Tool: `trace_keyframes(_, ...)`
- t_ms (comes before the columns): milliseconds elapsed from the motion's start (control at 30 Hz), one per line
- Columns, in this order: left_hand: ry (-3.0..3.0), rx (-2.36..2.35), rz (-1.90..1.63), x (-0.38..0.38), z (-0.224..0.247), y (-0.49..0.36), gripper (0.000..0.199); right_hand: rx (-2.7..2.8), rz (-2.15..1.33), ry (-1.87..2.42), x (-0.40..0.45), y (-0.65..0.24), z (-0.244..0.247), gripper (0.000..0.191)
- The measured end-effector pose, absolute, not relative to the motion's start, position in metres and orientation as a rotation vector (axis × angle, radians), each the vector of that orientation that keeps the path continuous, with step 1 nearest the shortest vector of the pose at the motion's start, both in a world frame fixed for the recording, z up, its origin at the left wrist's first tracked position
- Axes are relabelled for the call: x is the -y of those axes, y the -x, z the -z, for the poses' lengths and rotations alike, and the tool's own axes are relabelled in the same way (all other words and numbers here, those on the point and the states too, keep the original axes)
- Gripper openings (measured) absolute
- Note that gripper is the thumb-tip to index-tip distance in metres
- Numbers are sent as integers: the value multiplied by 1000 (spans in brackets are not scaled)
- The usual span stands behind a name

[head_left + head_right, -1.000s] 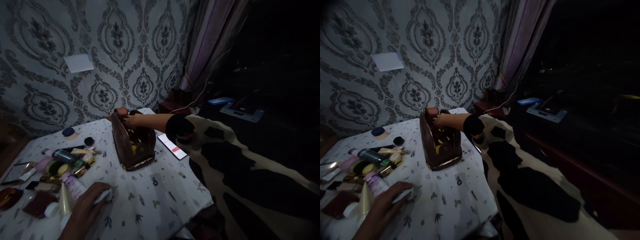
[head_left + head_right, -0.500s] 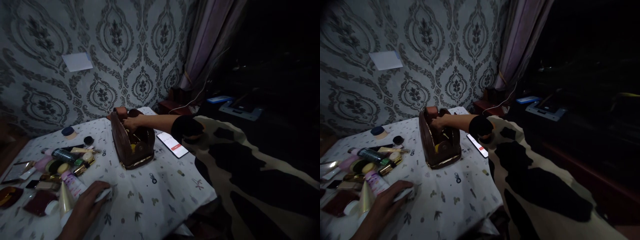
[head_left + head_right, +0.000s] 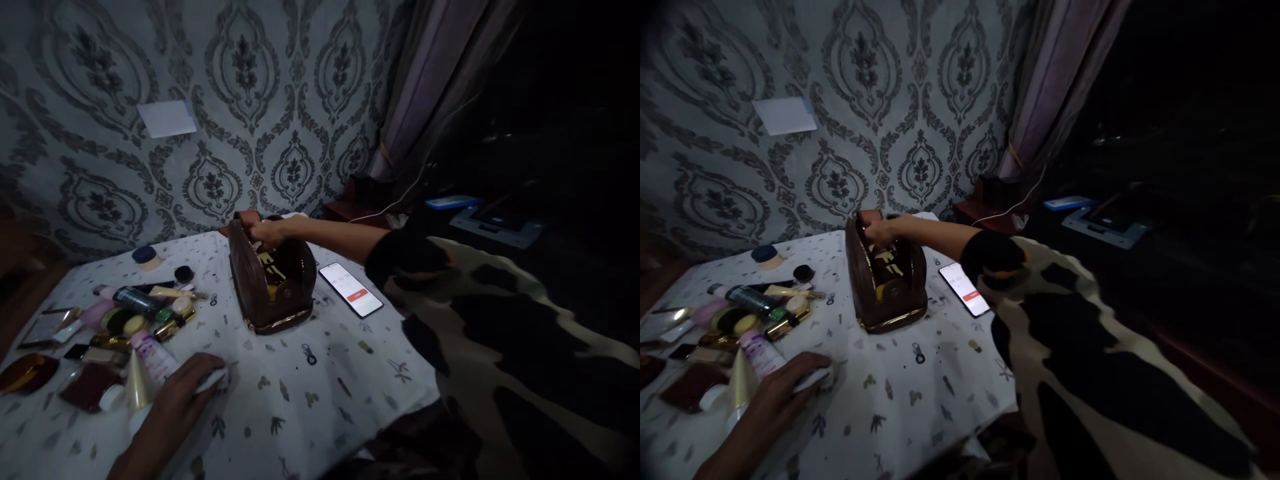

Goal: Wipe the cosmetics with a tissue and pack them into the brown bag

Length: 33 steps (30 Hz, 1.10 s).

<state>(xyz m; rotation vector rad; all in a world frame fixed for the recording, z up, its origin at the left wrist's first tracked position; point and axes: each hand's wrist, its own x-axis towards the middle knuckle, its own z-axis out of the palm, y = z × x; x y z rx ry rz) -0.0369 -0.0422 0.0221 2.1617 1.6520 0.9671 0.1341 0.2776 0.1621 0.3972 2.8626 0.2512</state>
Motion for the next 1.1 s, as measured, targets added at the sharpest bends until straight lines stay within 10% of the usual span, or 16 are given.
trace_keyframes(500, -1776, -1706, -1119, 47, -59, 22, 21, -3792, 148, -545, -124, -192, -152, 37)
trace_keyframes(1100, -1384, -2374, -1744, 60, -93, 153, 31, -2815, 2118, -753, -43, -120, -26, 45)
